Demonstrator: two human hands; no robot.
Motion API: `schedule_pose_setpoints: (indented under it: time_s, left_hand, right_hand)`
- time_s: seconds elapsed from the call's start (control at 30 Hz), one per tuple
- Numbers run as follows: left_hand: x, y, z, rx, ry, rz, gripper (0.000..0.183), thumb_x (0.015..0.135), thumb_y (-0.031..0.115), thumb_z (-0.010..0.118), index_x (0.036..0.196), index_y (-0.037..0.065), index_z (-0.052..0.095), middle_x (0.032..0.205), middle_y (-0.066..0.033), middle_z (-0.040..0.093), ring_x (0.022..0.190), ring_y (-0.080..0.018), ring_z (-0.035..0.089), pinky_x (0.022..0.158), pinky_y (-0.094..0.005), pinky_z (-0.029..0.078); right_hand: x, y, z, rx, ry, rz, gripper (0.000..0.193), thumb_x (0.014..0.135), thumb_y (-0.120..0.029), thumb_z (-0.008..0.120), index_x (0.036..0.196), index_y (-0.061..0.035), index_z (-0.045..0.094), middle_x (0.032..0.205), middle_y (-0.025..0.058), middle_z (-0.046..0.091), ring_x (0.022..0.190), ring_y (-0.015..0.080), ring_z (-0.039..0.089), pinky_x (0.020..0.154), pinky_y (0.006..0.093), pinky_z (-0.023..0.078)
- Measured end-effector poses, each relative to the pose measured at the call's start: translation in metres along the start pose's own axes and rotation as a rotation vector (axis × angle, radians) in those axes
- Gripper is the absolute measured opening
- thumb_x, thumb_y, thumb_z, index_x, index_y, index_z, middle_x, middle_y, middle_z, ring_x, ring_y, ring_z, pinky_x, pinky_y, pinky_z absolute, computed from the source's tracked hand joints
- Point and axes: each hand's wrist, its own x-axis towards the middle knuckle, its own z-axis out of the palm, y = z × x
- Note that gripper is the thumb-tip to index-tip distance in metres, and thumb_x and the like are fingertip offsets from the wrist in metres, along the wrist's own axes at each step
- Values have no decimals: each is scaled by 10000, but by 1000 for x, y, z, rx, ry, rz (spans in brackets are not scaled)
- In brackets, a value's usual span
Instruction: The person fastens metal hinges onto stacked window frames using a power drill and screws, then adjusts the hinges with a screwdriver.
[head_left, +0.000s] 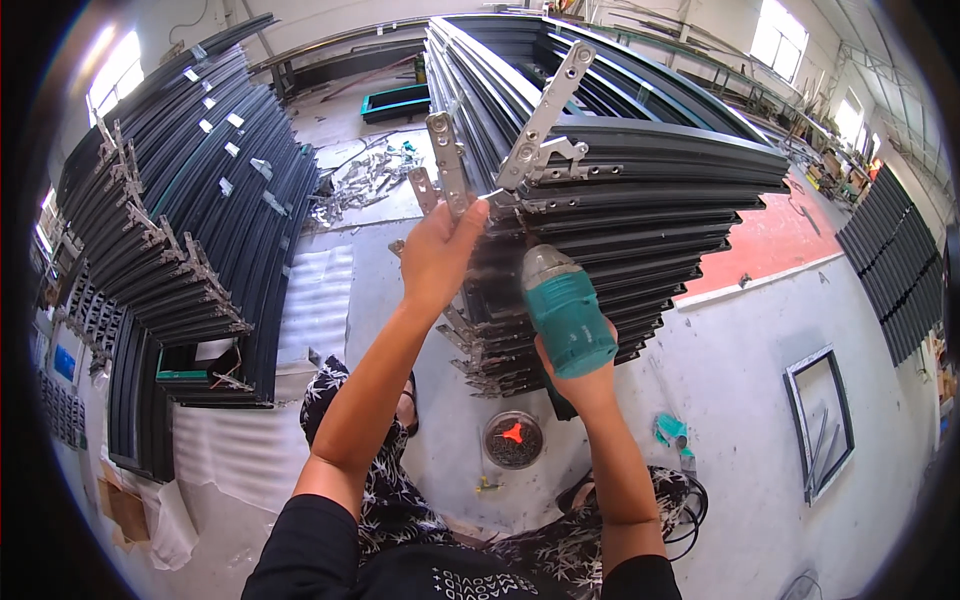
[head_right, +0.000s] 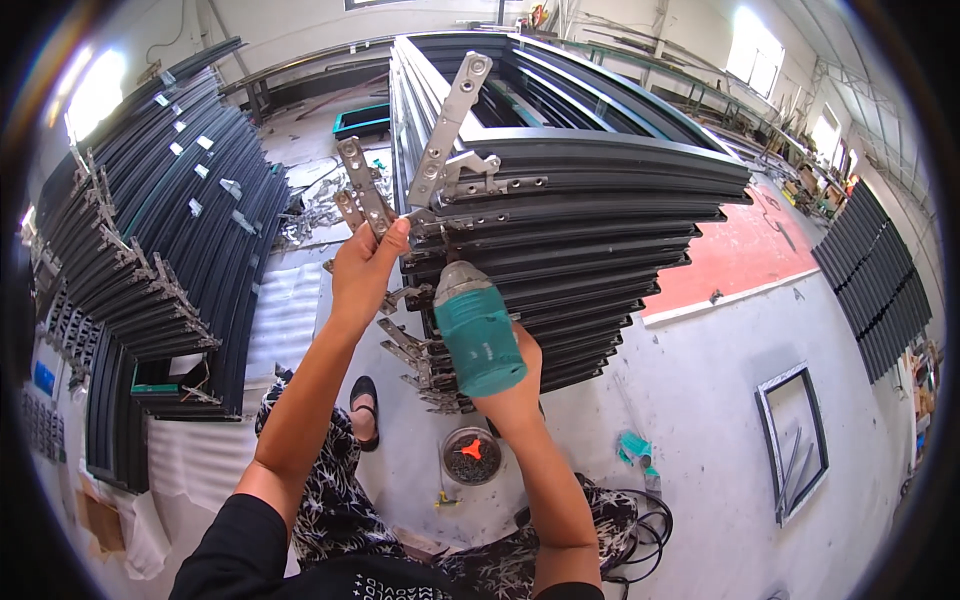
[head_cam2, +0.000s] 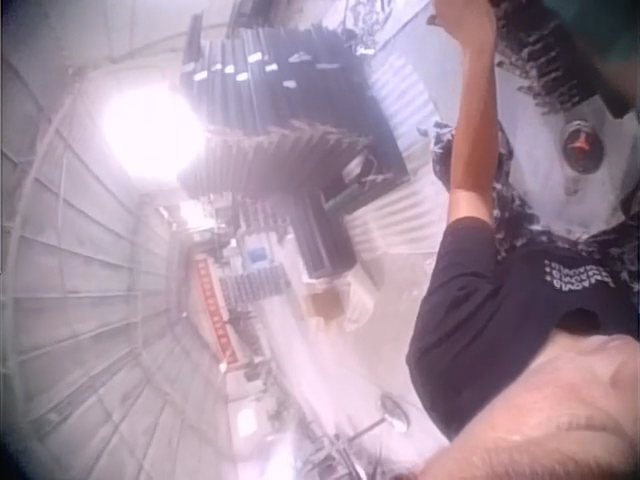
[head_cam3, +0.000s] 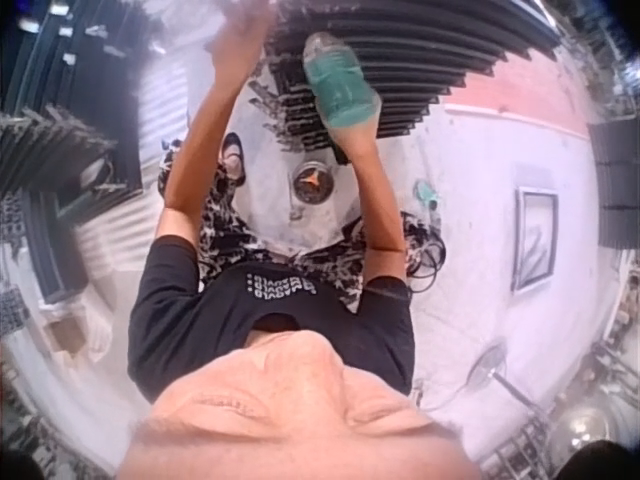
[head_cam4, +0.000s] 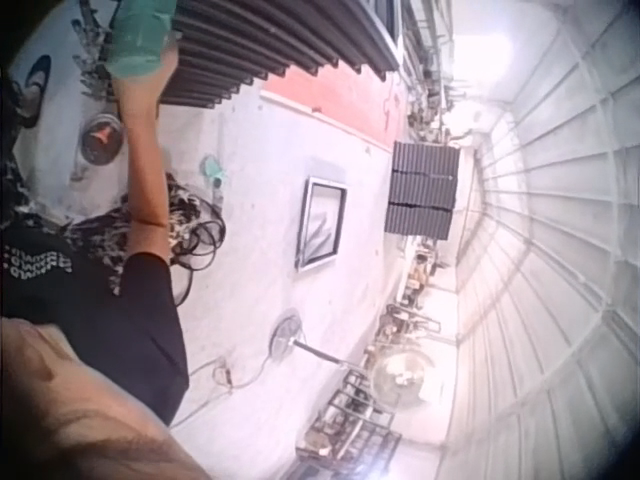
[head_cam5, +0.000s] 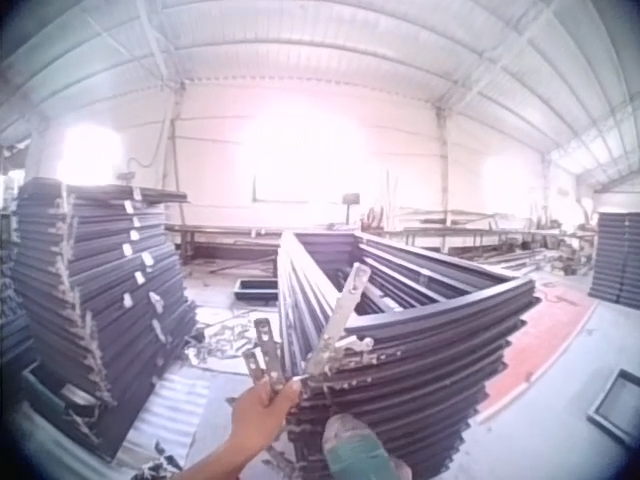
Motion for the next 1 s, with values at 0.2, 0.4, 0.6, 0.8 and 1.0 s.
schedule_pose_setpoints:
  time_s: [0.2,0.4,0.6,0.8,1.0]
  left_hand:
    - [0,-6,2,30,37,11,454,910,484,548,910,35,614,638,-69,556,591,-192,499,597,-328,420]
    - [-9,8,4,-22,58,2,367,933,414,534,1011,65,618,643,-54,575,596,-186,550,593,-317,428]
    - [-9,7,3,-28,117,48,294,925,357,567,987,76,627,600,-56,559,522,-184,527,539,-311,415]
    - [-13,12,8,-72,156,4,229,890,296,612,920,69,612,594,-64,558,518,-183,538,520,-304,416]
    - [-14,4,11,-130,144,1,173,811,200,624,912,63,597,631,-71,579,547,-181,558,545,-297,437]
  right_hand:
    - [4,1,0,-51,-48,36,242,710,-136,731,942,-110,667,965,59,652,886,317,578,861,441,416]
    - [5,-3,-10,-199,-77,-26,268,705,-112,725,967,-112,666,974,63,649,911,311,586,847,447,421]
    - [8,-5,-4,-222,-57,-99,265,727,-85,698,984,-49,643,925,71,652,850,220,599,780,357,458]
    - [8,1,1,-65,-44,41,265,760,-73,672,1007,8,616,897,70,654,791,138,614,716,279,494]
    - [3,3,4,155,-13,224,257,792,-113,659,1013,7,606,904,61,652,797,131,607,712,274,490]
